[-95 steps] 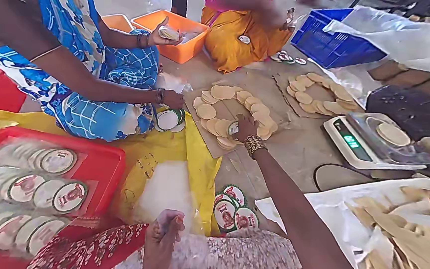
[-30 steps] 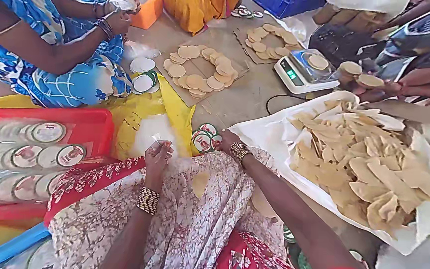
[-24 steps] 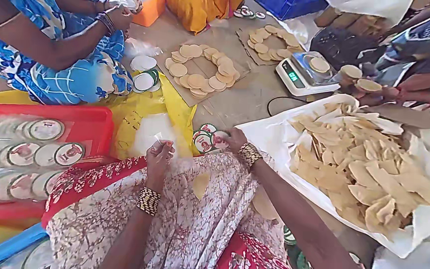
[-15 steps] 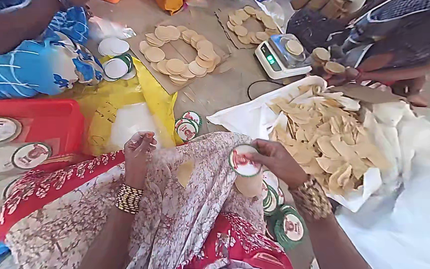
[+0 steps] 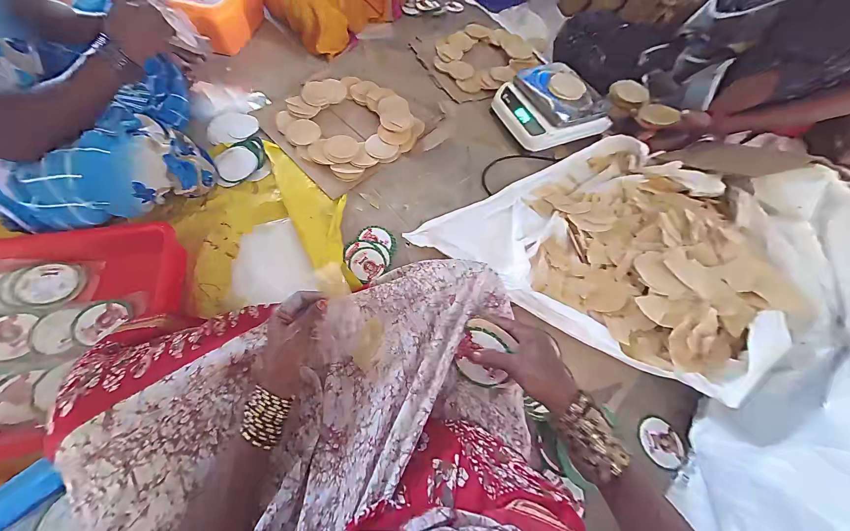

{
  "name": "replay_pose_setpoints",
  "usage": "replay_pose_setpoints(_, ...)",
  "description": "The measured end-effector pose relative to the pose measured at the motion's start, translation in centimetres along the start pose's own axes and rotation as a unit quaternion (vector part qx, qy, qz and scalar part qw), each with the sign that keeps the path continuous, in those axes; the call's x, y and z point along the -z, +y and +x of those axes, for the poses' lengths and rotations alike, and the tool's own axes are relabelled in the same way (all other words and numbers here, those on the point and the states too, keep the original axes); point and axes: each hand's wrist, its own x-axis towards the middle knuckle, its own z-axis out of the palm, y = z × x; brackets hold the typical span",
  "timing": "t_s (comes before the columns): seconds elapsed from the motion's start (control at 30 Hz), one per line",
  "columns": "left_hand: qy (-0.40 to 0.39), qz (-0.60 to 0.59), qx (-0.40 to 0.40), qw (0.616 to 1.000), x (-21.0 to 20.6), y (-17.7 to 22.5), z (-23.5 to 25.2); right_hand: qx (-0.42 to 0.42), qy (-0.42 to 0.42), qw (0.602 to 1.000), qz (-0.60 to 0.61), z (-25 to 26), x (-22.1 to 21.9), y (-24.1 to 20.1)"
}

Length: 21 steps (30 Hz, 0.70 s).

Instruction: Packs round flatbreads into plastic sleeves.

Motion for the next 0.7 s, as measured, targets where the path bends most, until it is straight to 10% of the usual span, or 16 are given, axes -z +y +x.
replay_pose_setpoints(0.17, 0.037, 0.013, -0.118, 0.992, -1.9, 3.0, -2.9, 0.196, 0.167, 0.958, -0.125, -1.9, -1.0, 1.1)
replay_pose_setpoints(0.4, -0.021, 0.131, -0.38, 0.915, -4.4, 9.5, -6.4, 0.193, 0.146, 0.958, -0.153, -2.1, -0.8, 1.2)
replay_pose_setpoints(0.7, -0.033, 0.164, -0.409, 0.897, -4.8, 11.4, -8.7, 0.179, 0.151, 0.972, -0.001, -2.8, 0.4, 0.0)
